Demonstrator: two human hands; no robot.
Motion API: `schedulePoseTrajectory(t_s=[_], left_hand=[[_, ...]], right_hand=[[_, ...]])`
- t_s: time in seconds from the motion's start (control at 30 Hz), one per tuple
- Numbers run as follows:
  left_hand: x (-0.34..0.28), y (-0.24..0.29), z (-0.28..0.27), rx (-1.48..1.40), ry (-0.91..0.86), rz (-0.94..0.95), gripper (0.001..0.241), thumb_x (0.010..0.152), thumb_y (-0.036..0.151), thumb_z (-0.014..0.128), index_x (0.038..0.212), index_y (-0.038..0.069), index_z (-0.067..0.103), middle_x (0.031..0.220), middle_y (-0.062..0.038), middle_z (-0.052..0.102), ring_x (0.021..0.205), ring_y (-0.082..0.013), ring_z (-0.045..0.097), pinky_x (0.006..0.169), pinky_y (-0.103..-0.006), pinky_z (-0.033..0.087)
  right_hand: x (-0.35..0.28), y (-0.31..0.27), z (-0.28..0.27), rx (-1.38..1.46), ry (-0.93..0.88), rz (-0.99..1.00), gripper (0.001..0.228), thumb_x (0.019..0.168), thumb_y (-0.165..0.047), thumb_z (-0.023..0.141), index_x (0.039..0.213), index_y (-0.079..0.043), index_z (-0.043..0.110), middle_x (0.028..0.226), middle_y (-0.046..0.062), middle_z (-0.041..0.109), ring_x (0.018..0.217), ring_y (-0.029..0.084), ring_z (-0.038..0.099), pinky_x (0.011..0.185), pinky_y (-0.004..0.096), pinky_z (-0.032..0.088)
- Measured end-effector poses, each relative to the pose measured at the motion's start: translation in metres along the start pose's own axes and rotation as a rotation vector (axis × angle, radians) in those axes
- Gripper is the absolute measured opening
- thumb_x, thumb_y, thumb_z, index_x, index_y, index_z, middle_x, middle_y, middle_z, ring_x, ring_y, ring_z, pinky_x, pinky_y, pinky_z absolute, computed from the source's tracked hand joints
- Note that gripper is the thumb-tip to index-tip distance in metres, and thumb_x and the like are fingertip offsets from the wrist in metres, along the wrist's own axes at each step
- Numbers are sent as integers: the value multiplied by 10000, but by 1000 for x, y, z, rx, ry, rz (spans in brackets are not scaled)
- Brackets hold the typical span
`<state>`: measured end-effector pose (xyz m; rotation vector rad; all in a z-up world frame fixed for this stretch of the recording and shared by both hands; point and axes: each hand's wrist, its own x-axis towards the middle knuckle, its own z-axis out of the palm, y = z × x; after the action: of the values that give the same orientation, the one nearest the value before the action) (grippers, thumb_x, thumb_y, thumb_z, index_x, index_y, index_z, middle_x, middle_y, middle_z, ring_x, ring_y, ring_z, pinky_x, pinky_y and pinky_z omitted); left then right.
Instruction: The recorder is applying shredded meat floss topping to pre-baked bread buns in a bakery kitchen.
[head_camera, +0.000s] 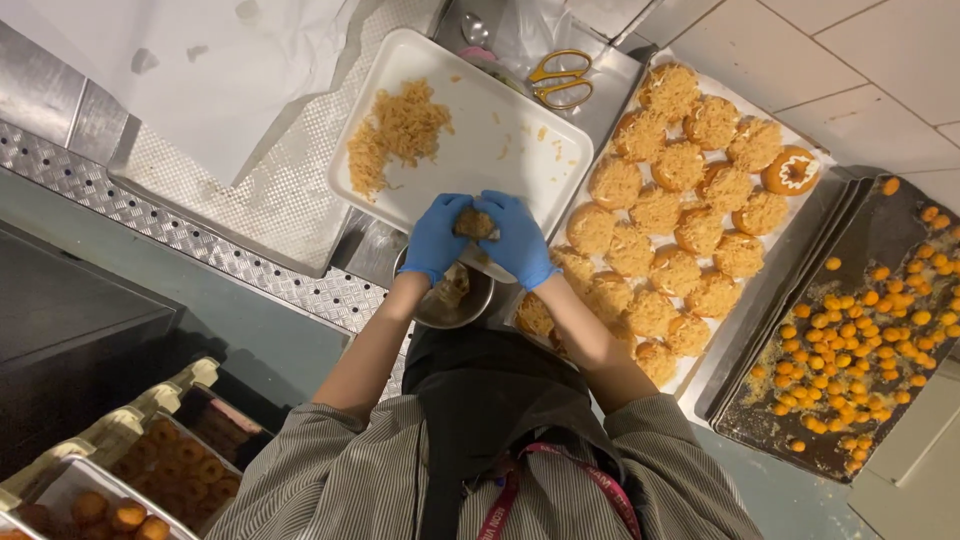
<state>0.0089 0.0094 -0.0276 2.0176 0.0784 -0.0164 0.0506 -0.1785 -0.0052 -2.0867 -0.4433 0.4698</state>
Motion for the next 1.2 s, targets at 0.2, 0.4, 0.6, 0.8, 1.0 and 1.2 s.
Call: schedulePoseTrajectory(t_s=[0.2,0.4,0.6,0.8,1.0,1.2], left_hand=[[-6,11,-16,389,-72,6,732,620,3,801,1320,103,613,1293,-180,570,1127,-429,559,952,-472,482],[0,2,-25,328,81,42,624,714,18,737,1318,108,612,1274,-170,580,1143,-415,587,940,-465,507],[30,-41,-54,591,598,-172,262,879,56,703,1140,60,674,1032,-188,652,944,-404,617,816,-482,522],[14,-33,-19,349,537,-89,164,918,-29,631,1064,45,641,941,-188,669,862,-379,653,778,-449,543],[-5,42,-6,-154,254,-86,372,857,24,714,1199,66,572,930,-112,738,858,-263,748,796,-360,573],[0,21,-27,-74,245,21,476,859,-89,580,1306,74,567,1082,-138,668,971,-264,685,889,-357,560]], right_hand=[[-28,-19,-36,-294,31,-35,797,646,-47,807,1404,-110,568,1464,173,483,1302,364,515,1045,427,492],[-24,-24,-27,-381,50,-84,823,718,-177,857,1451,-44,506,1438,196,468,1272,411,494,1040,467,454],[-23,-22,-29,-271,128,-134,739,777,-164,806,1457,-73,532,1445,189,508,1290,378,528,1053,445,491],[-28,-28,-27,-287,139,-136,609,867,-160,776,1431,-74,564,1416,180,529,1298,375,536,1052,444,496],[-16,-26,-15,79,194,-112,404,927,-49,724,1321,-77,641,1314,105,623,1111,251,683,970,356,568],[0,-18,-19,260,265,-13,242,939,-9,696,1164,-88,741,1201,75,727,1067,234,755,963,336,619]])
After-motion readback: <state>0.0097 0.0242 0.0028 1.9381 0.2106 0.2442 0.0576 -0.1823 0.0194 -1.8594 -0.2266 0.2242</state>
